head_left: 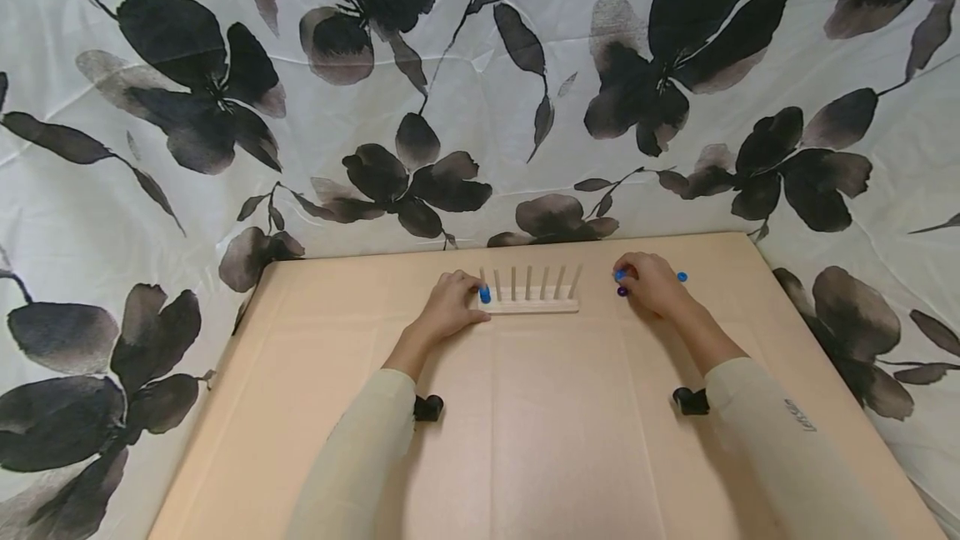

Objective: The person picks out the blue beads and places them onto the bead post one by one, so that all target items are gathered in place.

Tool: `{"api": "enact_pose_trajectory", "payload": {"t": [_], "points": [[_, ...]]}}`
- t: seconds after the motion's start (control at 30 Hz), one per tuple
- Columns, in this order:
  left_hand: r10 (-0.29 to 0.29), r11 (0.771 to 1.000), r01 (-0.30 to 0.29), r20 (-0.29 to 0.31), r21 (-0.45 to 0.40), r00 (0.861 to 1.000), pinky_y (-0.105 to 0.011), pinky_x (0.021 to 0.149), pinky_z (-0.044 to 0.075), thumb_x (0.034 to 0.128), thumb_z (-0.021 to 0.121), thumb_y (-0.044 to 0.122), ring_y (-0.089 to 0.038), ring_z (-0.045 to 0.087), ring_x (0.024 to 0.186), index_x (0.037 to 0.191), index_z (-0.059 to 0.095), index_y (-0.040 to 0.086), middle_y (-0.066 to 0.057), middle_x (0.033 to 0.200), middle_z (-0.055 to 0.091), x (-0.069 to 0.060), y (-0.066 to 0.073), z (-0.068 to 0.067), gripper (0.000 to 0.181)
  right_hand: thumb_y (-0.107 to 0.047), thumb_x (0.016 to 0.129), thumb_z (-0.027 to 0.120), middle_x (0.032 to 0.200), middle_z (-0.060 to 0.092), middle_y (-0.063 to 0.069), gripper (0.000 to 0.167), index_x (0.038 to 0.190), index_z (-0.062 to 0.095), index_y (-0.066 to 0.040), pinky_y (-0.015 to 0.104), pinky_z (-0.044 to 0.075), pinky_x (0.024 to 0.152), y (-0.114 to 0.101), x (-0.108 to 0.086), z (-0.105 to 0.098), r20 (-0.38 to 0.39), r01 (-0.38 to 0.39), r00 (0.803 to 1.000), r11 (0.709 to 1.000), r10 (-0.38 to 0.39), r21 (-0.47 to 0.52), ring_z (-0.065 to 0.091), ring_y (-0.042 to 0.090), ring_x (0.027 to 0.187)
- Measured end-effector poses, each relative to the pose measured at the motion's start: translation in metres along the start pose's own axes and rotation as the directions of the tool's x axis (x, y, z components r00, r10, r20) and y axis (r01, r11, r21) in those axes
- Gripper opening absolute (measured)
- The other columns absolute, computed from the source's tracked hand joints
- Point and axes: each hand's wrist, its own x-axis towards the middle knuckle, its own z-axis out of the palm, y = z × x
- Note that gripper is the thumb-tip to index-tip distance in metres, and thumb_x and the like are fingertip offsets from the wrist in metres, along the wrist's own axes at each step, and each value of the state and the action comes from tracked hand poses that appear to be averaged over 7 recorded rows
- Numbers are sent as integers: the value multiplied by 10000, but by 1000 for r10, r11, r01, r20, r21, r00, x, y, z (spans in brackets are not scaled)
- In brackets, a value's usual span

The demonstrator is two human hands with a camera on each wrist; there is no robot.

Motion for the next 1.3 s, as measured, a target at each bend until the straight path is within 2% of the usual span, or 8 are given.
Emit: {"api": "enact_pose_trajectory", "payload": {"t": [0.4, 0.53, 0.87, 1.13, 1.3], "points": [[1, 1000, -1, -16, -10, 1000, -424, 1084, 413, 812, 894, 335, -274, 496, 1218, 1266, 687, 98, -60, 1220, 620, -3, 3, -2, 553, -75, 969, 639, 1092, 671, 188, 266, 1216, 695, 2, 485, 489, 920, -21, -6, -12, -49, 12, 999, 999, -9, 53, 598, 329, 1002], [2, 1000, -2, -22, -1, 1000, -422, 1075, 418, 808, 898, 334, -273, 499, 1211, 1262, 689, 97, -61, 1211, 620, -3, 2, -1, 554, -55, 976, 640, 1095, 690, 191, 249, 1205, 710, 10, 491, 518, 918, -31, -6, -17, -68, 58, 996, 997, -55, 42, 635, 335, 1004], [-9, 1000, 10, -4, 18, 1000, -422, 1084, 416, 822, 885, 358, -272, 493, 1216, 1300, 672, 94, -62, 1227, 609, -2, 0, 0, 586, -36, 968, 692, 1056, 704, 189, 196, 1157, 723, 8, 508, 555, 886, -59, -4, -32, -135, 186, 974, 982, -180, 31, 670, 347, 960], [5, 1000, -5, -15, 25, 1000, -425, 1078, 418, 811, 893, 349, -278, 503, 1209, 1288, 675, 81, -69, 1213, 618, -4, 1, 1, 589, -49, 965, 706, 1053, 712, 166, 209, 1169, 721, -7, 502, 565, 878, -87, -1, -46, -165, 223, 964, 973, -211, 56, 681, 330, 955], [9, 1000, -9, -19, 18, 1000, -428, 1070, 421, 815, 891, 343, -279, 505, 1200, 1268, 685, 94, -66, 1209, 622, -4, 1, 4, 556, -56, 965, 708, 1035, 710, 145, 221, 1181, 719, -9, 474, 557, 877, -104, 4, -46, -168, 240, 960, 967, -224, 82, 668, 304, 949]]}}
